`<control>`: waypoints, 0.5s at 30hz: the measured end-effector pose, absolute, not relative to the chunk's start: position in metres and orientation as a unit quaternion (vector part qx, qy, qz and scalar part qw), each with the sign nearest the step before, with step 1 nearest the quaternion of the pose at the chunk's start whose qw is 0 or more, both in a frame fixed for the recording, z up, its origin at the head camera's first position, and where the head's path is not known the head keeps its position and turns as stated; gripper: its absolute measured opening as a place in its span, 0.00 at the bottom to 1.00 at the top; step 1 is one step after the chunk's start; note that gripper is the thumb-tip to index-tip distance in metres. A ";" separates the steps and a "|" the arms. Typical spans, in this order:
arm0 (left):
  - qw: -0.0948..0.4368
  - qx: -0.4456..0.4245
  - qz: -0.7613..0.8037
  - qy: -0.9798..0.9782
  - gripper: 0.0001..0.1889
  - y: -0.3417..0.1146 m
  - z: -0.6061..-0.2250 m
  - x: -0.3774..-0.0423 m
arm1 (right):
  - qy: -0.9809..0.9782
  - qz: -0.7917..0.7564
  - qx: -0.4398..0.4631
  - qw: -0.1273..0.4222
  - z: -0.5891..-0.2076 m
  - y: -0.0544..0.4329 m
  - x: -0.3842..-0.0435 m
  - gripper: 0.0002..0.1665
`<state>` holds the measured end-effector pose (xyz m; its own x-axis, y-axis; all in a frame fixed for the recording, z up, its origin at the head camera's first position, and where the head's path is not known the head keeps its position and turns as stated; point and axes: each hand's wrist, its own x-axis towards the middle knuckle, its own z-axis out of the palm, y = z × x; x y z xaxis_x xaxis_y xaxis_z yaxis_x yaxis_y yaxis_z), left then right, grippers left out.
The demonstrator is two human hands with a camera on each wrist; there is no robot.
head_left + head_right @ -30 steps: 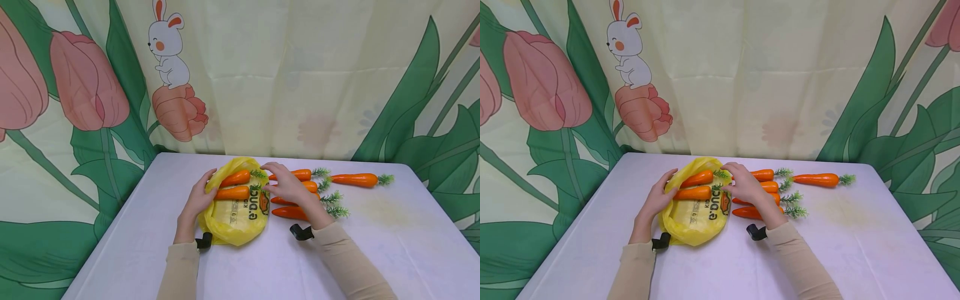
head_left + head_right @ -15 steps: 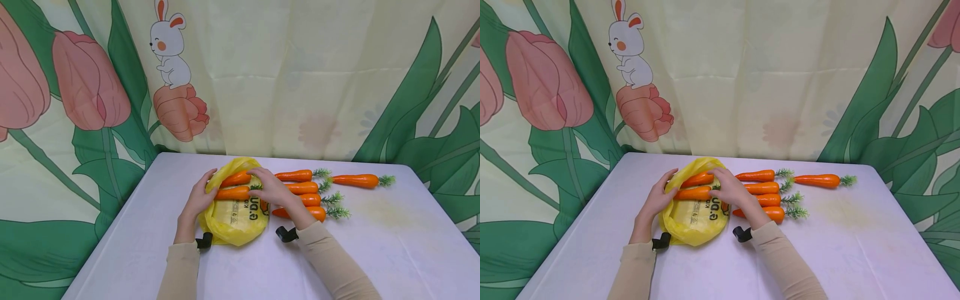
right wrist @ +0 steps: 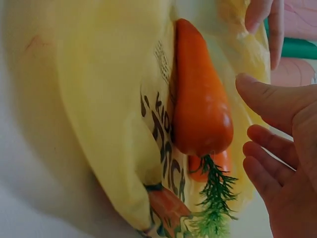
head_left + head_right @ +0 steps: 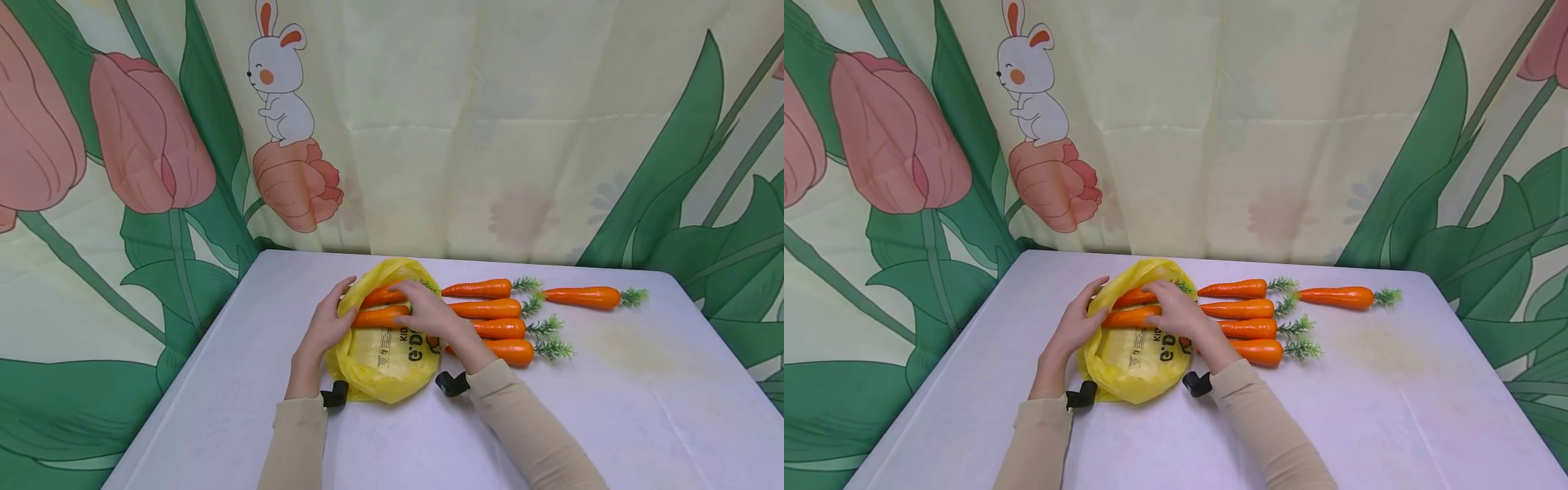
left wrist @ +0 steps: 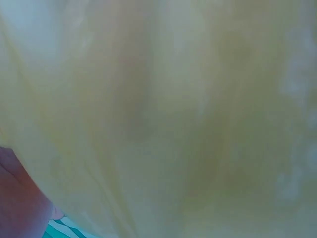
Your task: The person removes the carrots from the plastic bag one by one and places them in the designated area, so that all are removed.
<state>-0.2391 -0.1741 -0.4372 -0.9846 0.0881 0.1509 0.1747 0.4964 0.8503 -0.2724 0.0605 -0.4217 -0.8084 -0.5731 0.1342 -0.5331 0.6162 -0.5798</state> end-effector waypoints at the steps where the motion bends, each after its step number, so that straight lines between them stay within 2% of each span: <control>1: 0.044 -0.077 -0.497 -0.863 0.32 -0.174 -0.437 -0.239 | 0.899 -0.306 -0.311 0.032 -0.423 0.059 -0.273 0.34; 15: 0.038 -0.076 -0.505 -0.859 0.32 -0.174 -0.437 -0.239 | 0.912 -0.252 -0.320 0.050 -0.437 0.048 -0.281 0.34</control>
